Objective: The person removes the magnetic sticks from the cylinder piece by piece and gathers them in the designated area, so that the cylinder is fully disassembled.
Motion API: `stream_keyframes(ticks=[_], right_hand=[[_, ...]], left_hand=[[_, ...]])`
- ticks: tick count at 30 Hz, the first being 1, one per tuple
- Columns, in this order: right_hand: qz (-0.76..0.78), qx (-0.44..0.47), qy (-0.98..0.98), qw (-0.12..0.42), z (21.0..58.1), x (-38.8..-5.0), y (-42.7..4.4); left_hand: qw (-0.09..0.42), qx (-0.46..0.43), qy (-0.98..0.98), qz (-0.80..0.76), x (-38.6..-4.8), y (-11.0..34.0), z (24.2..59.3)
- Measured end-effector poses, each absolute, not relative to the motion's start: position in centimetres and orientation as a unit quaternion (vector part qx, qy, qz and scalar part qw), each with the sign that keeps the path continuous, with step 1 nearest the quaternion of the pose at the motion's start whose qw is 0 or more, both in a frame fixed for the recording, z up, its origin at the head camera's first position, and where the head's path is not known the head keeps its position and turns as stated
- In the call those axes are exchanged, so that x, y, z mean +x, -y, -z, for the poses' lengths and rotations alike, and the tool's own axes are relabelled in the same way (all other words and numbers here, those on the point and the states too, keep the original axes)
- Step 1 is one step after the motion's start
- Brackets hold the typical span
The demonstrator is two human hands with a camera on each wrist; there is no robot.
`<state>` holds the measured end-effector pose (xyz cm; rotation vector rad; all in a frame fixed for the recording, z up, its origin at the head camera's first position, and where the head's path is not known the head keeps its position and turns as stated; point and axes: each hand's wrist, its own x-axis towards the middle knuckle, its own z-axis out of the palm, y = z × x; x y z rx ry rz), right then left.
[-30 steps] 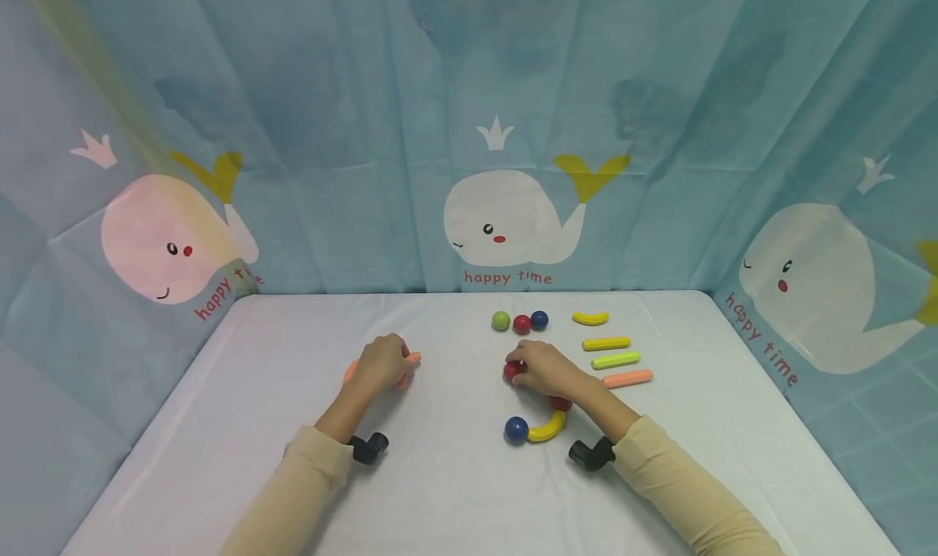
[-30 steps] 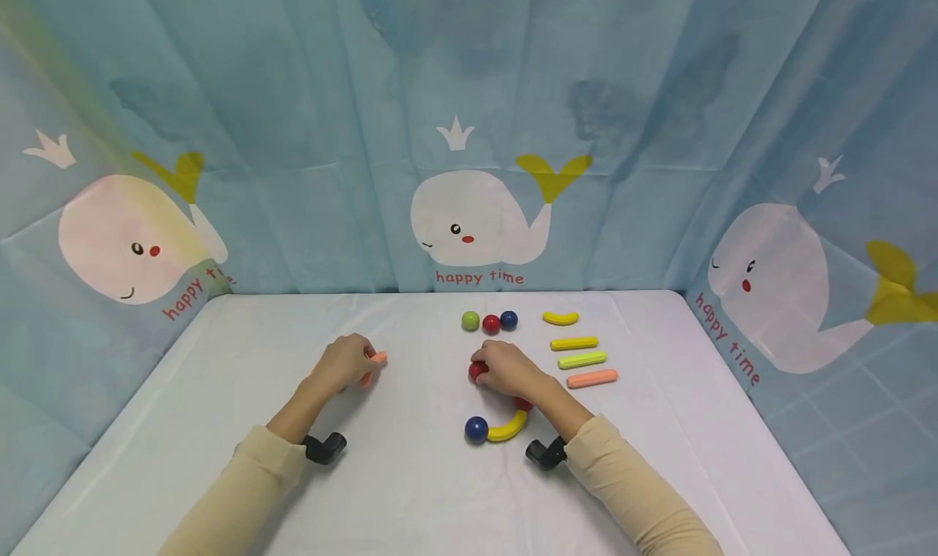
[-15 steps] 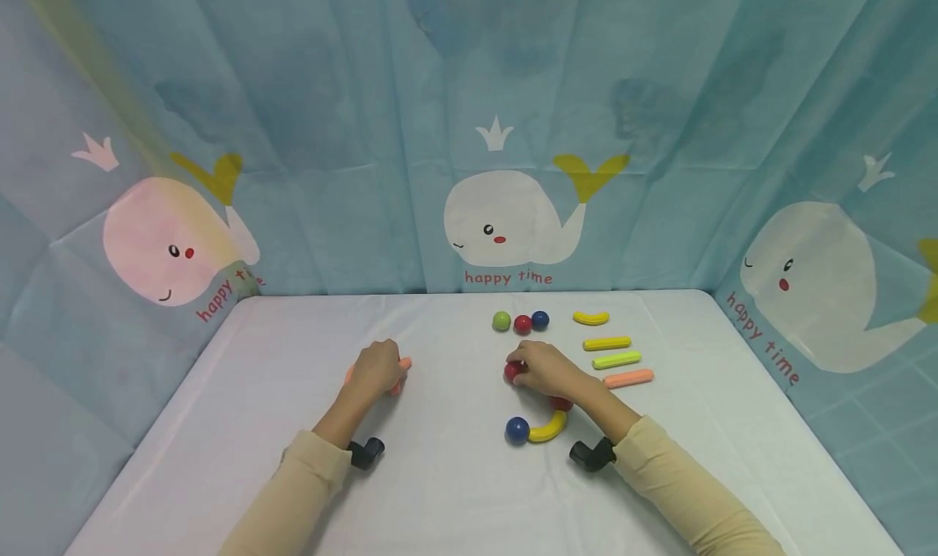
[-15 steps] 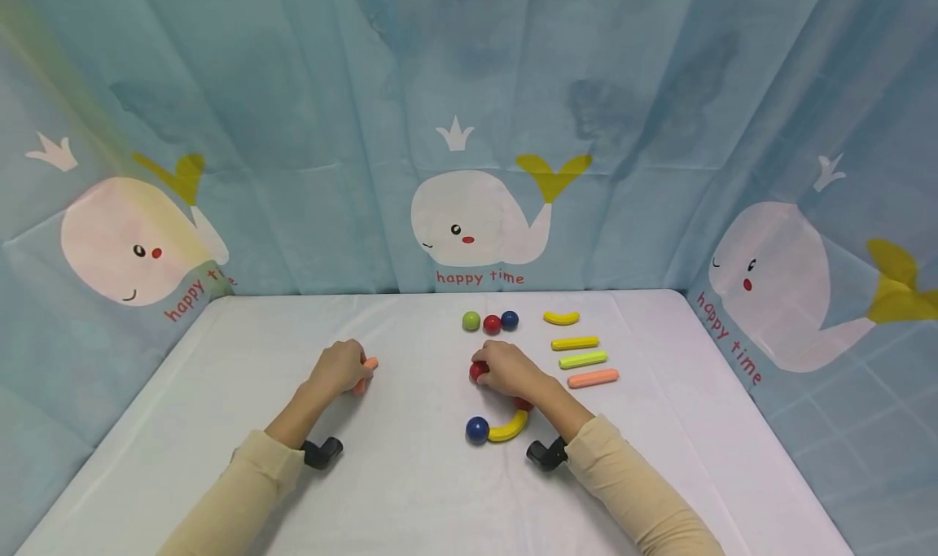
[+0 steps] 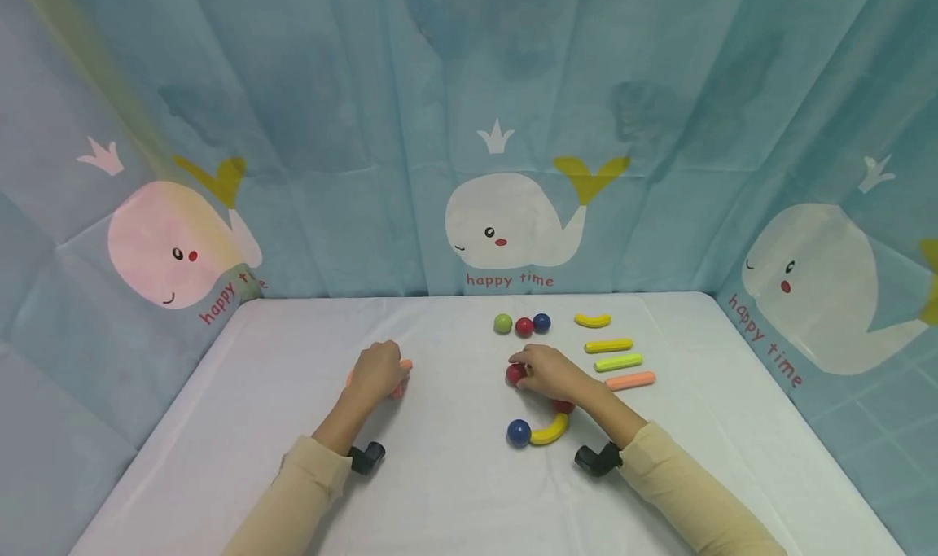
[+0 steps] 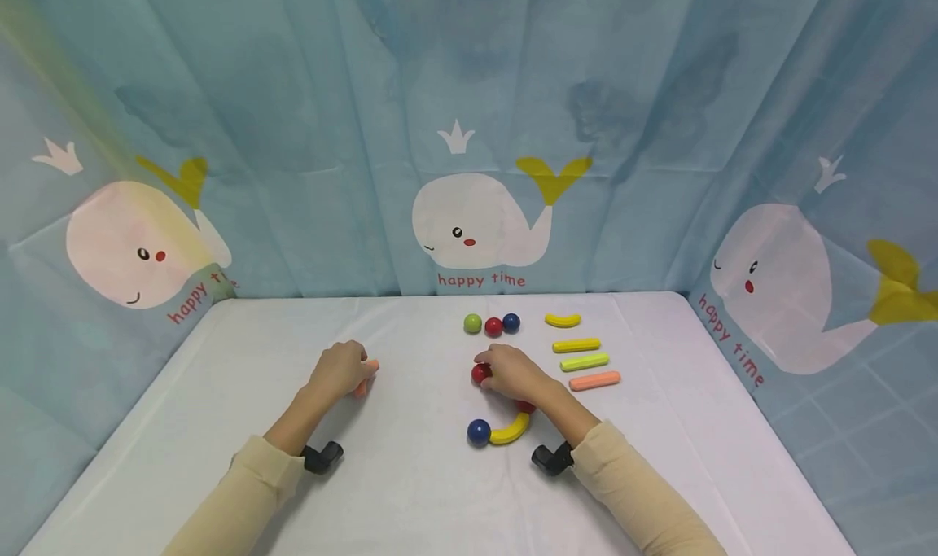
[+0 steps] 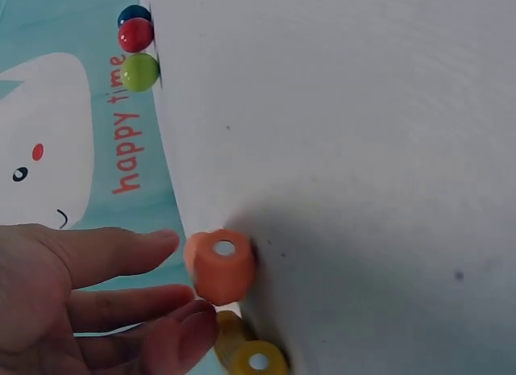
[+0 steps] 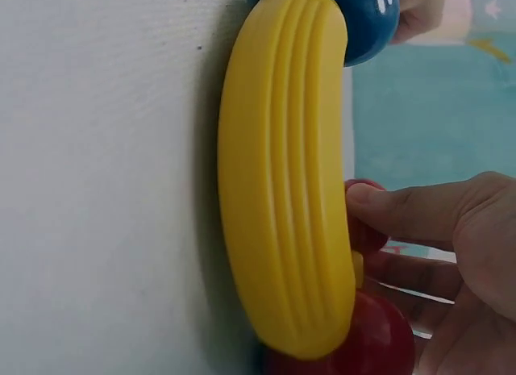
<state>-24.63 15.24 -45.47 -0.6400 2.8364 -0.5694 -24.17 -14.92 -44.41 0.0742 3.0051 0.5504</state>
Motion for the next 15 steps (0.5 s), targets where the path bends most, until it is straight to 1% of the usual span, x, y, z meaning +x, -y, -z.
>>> stream_keyframes(ticks=[5, 6, 9, 15], right_hand=[[0.207, -0.193, -0.955, 0.088, 45.4, -24.2, -16.2], [0.212, -0.185, -0.956, 0.09, 45.4, -24.2, -16.3], [0.218, -0.157, -0.958, 0.096, 45.2, -24.2, -16.8], [0.216, -0.143, -0.961, 0.098, 45.4, -24.3, -17.3]], left_hand=[[-0.022, 0.056, -0.98, -0.188, -23.9, 13.4, 44.4], [-0.028, 0.062, -0.979, -0.193, -23.8, 12.9, 44.4], [-0.025, 0.079, -0.973, -0.216, -23.8, 10.9, 44.3], [0.046, 0.119, -0.956, -0.263, -24.1, 6.4, 44.9]])
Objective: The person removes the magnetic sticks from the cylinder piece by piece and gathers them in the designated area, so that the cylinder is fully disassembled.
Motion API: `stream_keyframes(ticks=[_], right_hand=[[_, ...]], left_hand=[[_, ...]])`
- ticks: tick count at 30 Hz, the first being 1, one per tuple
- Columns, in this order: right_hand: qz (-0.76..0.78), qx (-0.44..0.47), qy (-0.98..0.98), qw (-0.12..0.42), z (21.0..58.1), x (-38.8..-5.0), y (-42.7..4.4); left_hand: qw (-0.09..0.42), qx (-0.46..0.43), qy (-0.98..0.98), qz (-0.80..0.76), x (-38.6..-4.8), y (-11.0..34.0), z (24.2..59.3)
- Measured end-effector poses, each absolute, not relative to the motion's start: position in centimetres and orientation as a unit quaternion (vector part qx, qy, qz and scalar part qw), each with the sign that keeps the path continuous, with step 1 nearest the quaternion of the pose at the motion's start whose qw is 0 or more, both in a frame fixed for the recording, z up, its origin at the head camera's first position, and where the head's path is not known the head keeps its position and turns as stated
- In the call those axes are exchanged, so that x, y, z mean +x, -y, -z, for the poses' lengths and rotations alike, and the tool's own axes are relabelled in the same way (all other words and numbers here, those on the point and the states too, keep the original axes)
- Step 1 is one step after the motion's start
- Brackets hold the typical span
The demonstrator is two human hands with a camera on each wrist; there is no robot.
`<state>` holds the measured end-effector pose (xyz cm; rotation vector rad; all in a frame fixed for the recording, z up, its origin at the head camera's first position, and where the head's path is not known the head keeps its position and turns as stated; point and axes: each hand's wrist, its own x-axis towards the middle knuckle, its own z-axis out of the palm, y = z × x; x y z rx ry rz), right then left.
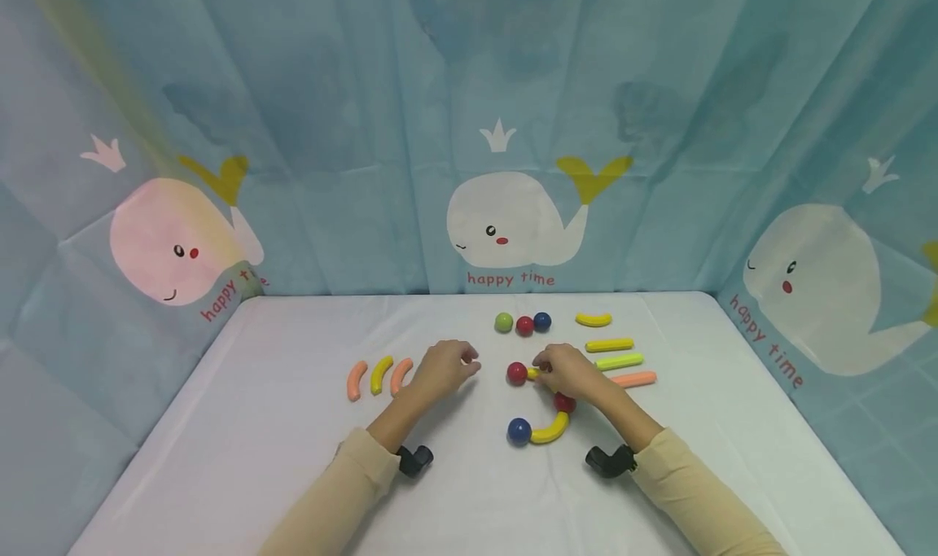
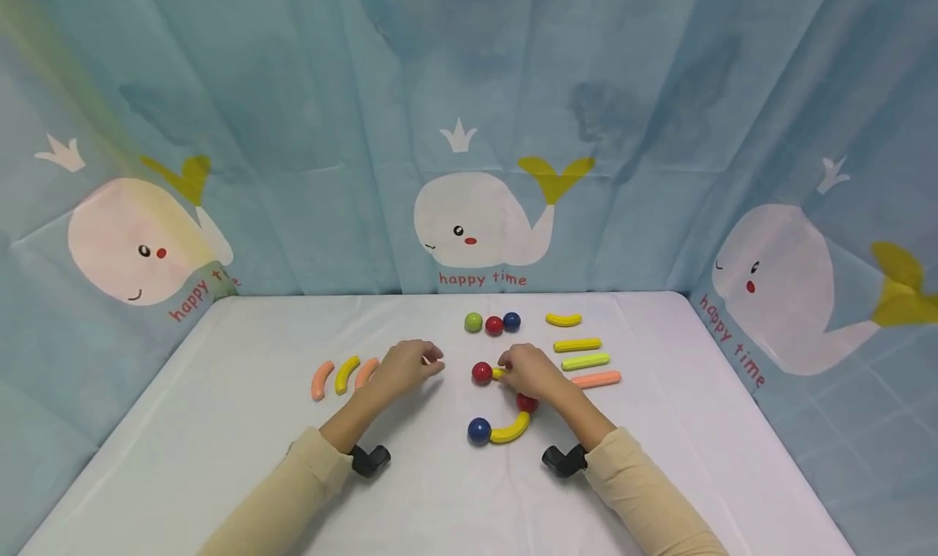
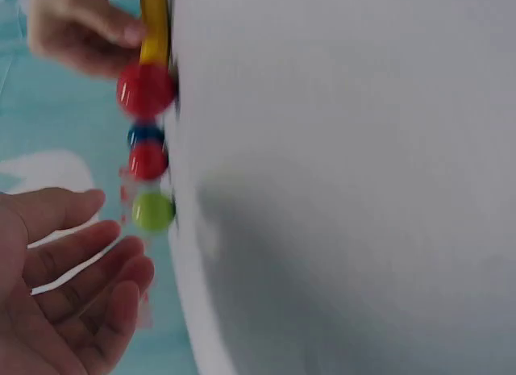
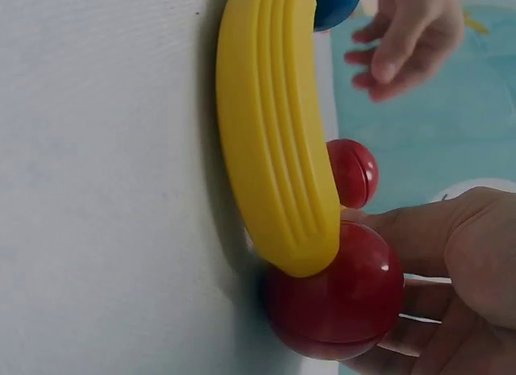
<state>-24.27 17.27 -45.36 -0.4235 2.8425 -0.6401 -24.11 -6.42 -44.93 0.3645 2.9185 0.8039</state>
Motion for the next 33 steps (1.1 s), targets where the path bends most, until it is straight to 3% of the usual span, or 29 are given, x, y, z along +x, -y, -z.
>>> stream_keyframes(ticks=[5, 12, 33], right_hand=[[0.215, -0.144, -0.96, 0.107, 45.6, -24.2, -17.4], [0.211, -0.138, -0.962, 0.106, 45.6, -24.1, -17.5], [0.21, -0.117, -0.965, 0.109, 46.1, -24.6, -17.5]], left_hand=[[0.086, 0.144, -0.942, -0.29, -24.1, 3.2, 45.9], [0.076, 0.151, -0.939, -0.298, -23.9, 0.6, 46.3], [0.076, 0.131, -0.945, -0.289, -24.0, -0.7, 46.1]])
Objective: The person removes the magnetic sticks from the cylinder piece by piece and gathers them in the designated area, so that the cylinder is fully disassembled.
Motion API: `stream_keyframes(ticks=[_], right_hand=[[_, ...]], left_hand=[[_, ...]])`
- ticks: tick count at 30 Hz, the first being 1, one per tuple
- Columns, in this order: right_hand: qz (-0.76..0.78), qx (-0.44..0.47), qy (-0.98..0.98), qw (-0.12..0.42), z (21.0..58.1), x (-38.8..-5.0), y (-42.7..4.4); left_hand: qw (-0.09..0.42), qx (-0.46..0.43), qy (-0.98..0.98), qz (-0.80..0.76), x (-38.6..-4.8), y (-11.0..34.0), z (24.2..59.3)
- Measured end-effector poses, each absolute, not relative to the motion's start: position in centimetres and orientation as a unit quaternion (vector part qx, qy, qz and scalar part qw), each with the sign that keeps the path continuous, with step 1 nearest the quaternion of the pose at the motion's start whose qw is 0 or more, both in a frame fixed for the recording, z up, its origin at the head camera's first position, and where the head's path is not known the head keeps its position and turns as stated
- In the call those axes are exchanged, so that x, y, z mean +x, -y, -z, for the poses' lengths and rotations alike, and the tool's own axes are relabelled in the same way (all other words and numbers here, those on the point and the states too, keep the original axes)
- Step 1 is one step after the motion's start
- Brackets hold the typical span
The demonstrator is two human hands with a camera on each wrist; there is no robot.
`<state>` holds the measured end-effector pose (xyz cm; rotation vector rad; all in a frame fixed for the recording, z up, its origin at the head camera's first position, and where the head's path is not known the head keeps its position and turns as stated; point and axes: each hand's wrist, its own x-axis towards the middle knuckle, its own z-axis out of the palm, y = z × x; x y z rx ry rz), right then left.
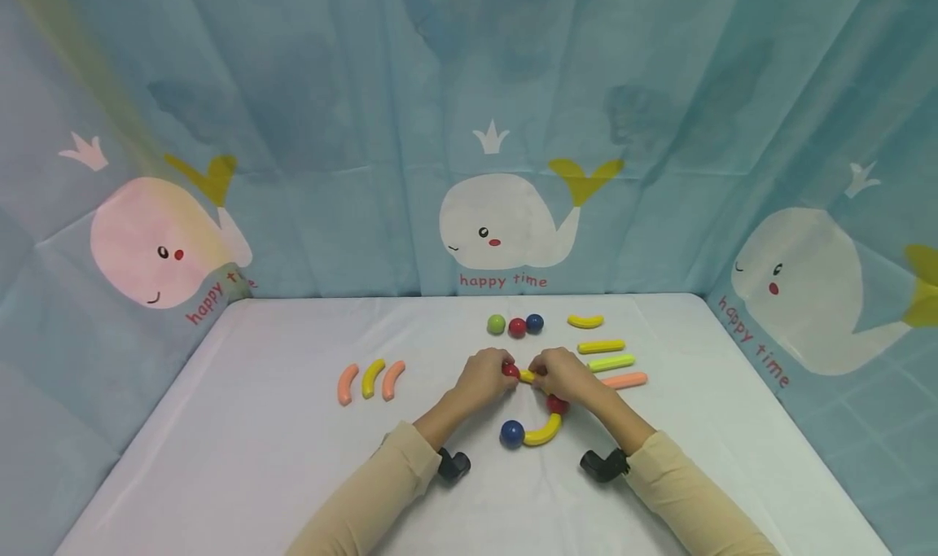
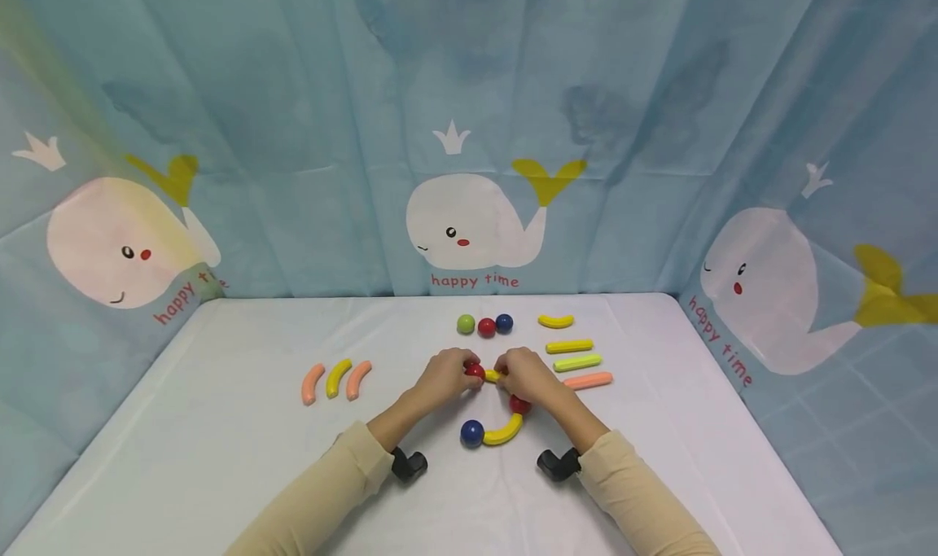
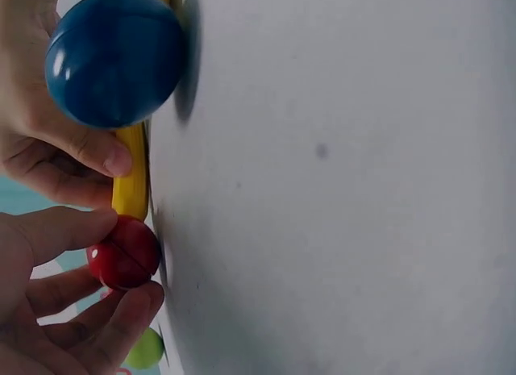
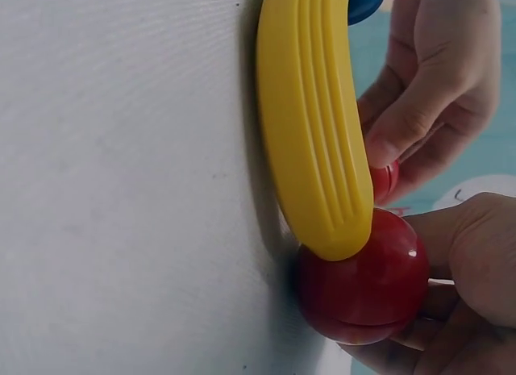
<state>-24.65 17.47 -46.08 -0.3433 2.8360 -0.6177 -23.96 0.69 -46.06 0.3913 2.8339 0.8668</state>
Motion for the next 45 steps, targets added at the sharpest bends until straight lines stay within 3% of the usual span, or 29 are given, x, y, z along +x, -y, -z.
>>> stream_keyframes(ticks=[13, 26, 36, 45], right_hand=[[0.205, -0.114, -0.967, 0.104, 45.9, -24.7, -17.3], [0.211, -0.112, -0.965, 0.104, 46.1, -24.5, -17.5], [0.211, -0.117, -0.965, 0.106, 46.0, -24.4, -17.4], [0.219, -0.12, -0.962, 0.11, 46.0, -24.3, -17.3]], left_hand=[[0.025, 0.094, -0.949, -0.299, -24.7, 0.0, 45.5], [0.05, 0.069, -0.943, -0.322, -28.2, 3.0, 45.6], [0.025, 0.032, -0.922, -0.385, -32.0, 5.1, 46.7], [0.021, 0.011, -0.909, -0.415, -33.3, 4.6, 47.1]])
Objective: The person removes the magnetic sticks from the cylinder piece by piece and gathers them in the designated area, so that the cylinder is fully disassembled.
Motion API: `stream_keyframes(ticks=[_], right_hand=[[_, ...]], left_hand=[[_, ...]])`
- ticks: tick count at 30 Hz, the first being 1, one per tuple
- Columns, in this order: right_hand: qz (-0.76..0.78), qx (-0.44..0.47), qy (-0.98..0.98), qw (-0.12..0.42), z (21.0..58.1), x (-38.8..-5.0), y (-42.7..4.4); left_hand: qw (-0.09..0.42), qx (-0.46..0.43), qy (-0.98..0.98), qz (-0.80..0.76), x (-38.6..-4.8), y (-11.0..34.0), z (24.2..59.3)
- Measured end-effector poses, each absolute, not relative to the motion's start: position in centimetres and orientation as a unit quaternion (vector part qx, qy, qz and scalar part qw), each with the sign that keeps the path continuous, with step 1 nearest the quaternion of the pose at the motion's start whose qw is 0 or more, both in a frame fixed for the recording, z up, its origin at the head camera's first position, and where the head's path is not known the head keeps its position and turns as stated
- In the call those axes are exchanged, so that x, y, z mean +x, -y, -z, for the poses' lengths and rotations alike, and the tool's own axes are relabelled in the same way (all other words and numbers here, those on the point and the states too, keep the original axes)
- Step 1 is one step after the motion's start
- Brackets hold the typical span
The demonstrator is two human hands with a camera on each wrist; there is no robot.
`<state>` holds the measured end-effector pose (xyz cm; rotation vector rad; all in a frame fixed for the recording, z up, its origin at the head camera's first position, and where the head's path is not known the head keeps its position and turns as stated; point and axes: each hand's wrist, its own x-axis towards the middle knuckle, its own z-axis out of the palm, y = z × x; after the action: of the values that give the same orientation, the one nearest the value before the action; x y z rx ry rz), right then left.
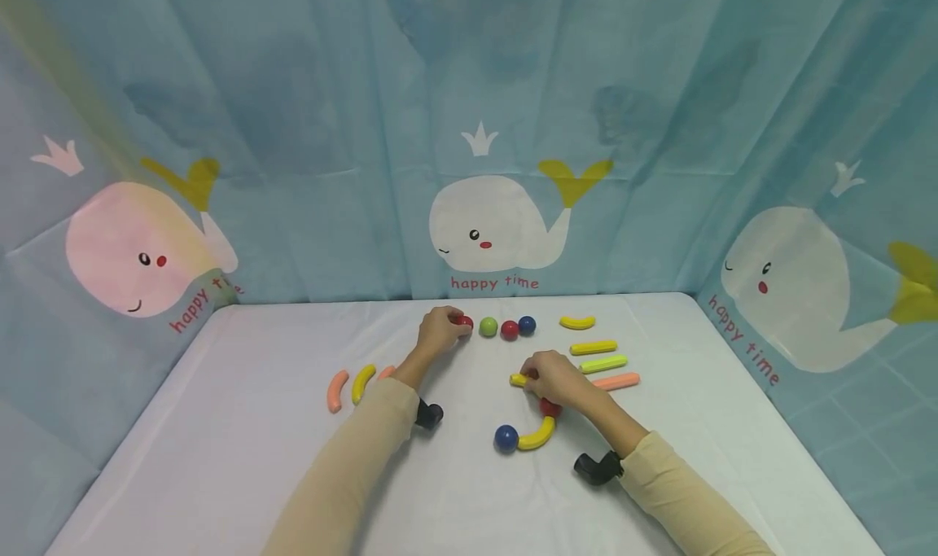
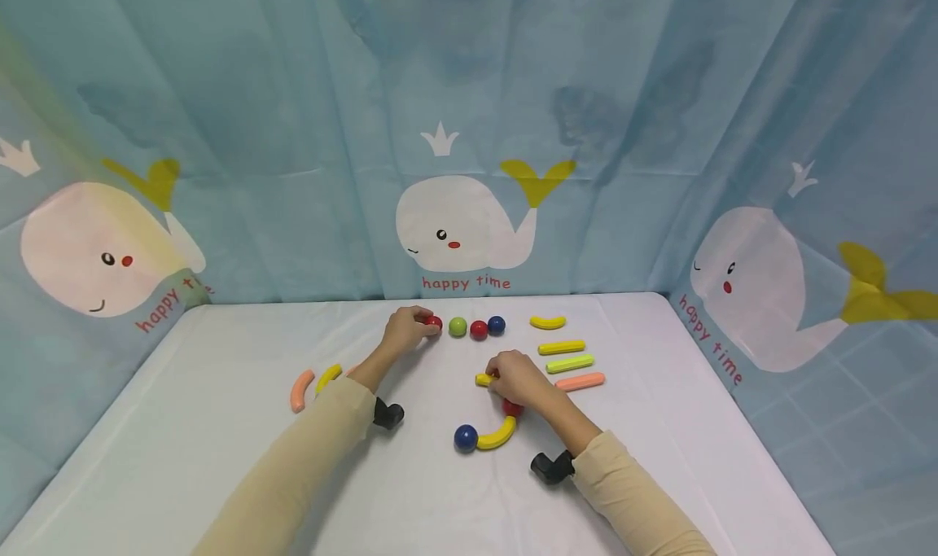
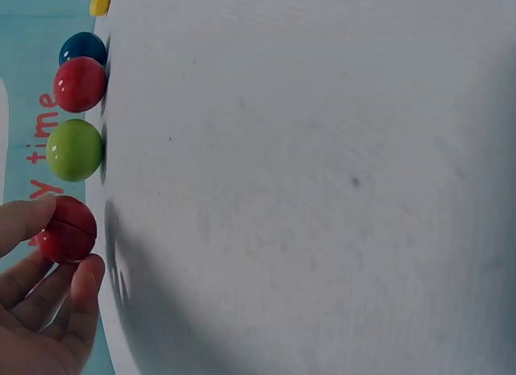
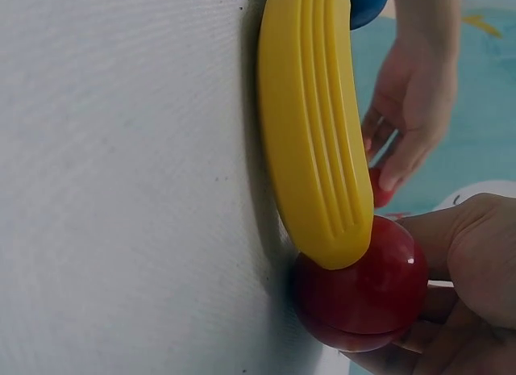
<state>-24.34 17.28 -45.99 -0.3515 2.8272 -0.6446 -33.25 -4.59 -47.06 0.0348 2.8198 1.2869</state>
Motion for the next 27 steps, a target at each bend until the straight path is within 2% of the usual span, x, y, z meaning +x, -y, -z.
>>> stream_keyframes(ticks=[7, 20, 24, 27], right_hand=[[0.217, -0.122, -0.962, 0.112, 46.0, -24.3, -16.9], [0.23, -0.118, -0.96, 0.109, 46.0, -24.2, -17.6], [0.238, -0.111, -0.959, 0.106, 45.9, -23.8, -18.2], [0.241, -0.099, -0.96, 0.107, 45.8, -23.3, -18.7]], left_hand=[[0.037, 0.003, -0.916, -0.4, -33.2, 4.0, 47.2], [0.038, 0.011, -0.916, -0.399, -32.7, 4.2, 47.1], [0.016, 0.02, -0.914, -0.406, -32.3, 4.3, 46.9], [-0.026, 0.044, -0.911, -0.409, -31.7, 4.1, 46.6]])
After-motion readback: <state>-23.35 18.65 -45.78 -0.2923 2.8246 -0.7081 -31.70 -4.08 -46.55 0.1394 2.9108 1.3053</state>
